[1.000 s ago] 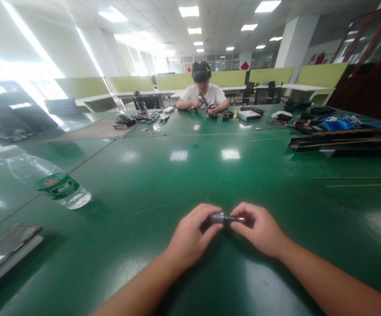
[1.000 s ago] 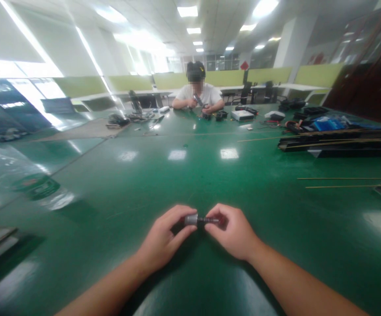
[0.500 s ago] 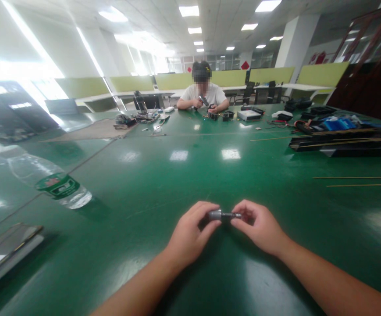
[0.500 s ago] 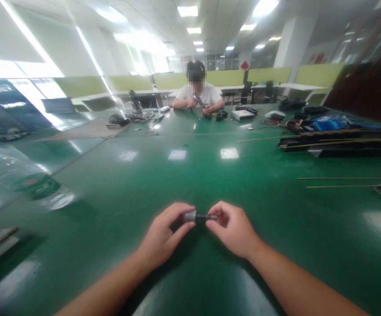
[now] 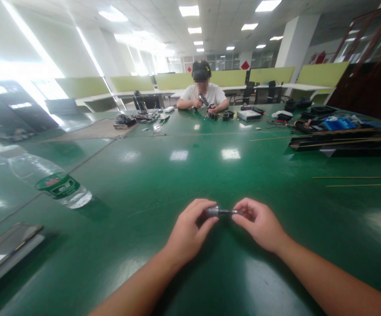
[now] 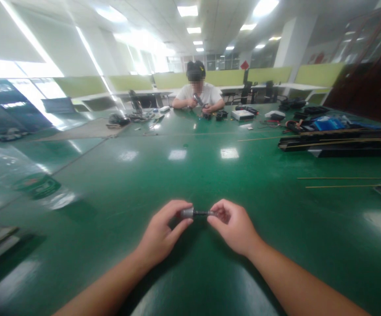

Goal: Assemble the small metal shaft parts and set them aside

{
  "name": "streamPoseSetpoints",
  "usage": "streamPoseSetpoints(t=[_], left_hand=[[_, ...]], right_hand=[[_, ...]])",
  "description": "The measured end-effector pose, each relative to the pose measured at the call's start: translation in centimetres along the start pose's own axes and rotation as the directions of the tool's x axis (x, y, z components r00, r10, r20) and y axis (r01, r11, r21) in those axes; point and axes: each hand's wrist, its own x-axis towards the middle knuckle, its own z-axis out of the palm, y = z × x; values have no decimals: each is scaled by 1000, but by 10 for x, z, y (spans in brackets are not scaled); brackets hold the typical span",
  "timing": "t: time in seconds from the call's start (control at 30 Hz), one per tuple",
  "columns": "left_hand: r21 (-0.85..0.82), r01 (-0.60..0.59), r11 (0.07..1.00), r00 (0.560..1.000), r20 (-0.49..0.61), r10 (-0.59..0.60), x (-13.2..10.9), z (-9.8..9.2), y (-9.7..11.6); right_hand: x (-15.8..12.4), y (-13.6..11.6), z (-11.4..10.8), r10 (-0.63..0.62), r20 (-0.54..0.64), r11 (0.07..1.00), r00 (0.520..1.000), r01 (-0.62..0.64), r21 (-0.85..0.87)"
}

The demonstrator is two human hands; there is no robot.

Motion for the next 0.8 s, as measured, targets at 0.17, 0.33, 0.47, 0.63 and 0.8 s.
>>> streamPoseSetpoints(t=[0.17, 0.33, 0.47, 0.63, 0.8], left_hand=[[12, 0, 1000, 1000, -11, 0, 0, -1, -1], [23, -5, 1000, 999, -38, 5, 1, -1, -3], [-50, 96, 994, 987, -125, -102, 4, -2, -7], [-365, 292, 884, 914, -167, -371, 11, -4, -15], [-499, 354, 791, 863, -152, -482, 14, -6, -16]], right_hand=[[0, 0, 0, 0, -12, 1000, 1000, 0, 2], [1, -1, 1, 16, -45, 999, 999, -14, 48], [2, -1, 1, 28, -57, 991, 998, -20, 132], [5, 1, -1, 50, -20, 978, 999, -45, 204], [7, 2, -1, 47, -11, 967, 999, -43, 253]])
